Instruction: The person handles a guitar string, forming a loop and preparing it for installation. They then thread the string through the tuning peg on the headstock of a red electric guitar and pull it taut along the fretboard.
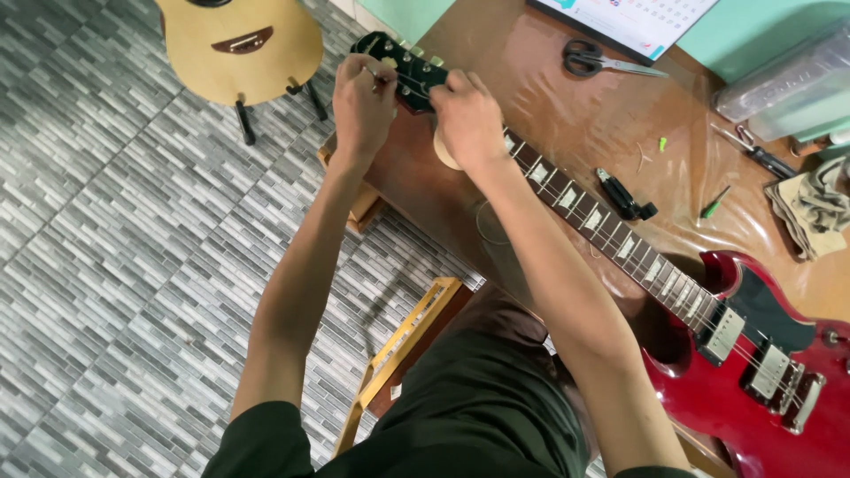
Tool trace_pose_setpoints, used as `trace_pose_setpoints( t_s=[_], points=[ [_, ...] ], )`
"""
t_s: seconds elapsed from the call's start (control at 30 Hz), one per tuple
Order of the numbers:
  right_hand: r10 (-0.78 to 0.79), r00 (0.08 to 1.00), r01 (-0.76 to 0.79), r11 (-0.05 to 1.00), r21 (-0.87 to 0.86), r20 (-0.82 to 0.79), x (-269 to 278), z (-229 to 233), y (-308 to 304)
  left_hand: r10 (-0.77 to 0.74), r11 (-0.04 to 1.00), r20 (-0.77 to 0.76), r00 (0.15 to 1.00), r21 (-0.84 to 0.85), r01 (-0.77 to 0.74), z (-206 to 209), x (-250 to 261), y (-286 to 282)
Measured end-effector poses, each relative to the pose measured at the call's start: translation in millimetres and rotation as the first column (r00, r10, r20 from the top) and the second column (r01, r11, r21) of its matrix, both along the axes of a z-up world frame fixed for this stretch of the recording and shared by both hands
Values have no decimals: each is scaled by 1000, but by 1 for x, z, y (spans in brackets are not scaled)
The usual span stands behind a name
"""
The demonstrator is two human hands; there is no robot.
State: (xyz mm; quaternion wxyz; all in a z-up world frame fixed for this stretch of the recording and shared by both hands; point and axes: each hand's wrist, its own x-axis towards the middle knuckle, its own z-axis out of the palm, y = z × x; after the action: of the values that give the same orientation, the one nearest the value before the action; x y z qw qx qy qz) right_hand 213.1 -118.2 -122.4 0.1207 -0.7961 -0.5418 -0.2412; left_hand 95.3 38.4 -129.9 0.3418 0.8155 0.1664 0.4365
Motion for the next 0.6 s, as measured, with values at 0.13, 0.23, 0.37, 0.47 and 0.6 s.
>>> trace_pose_setpoints(
  t_s=[0.13,0.23,0.37,0.47,0.6],
  points=[
    [-22,998,21,1000,-14,-62,0,-3,3,-193,912,-39,980,362,194,-16,15,38],
    [-131,982,123,990,-66,-136,-4,0,4,-283,752,-175,943,570,331,-20,25,62],
    [-158,961,149,987,-57,-228,-13,16,-2,-63,466,-324,944,827,315,-15,26,67],
    [-211,948,204,977,-54,-240,-13,5,-3,165,284,-320,933,921,265,-13,24,70],
    [-201,929,250,959,129,-309,-33,54,-93,414,133,-260,872,965,225,-48,34,121]
  ],
)
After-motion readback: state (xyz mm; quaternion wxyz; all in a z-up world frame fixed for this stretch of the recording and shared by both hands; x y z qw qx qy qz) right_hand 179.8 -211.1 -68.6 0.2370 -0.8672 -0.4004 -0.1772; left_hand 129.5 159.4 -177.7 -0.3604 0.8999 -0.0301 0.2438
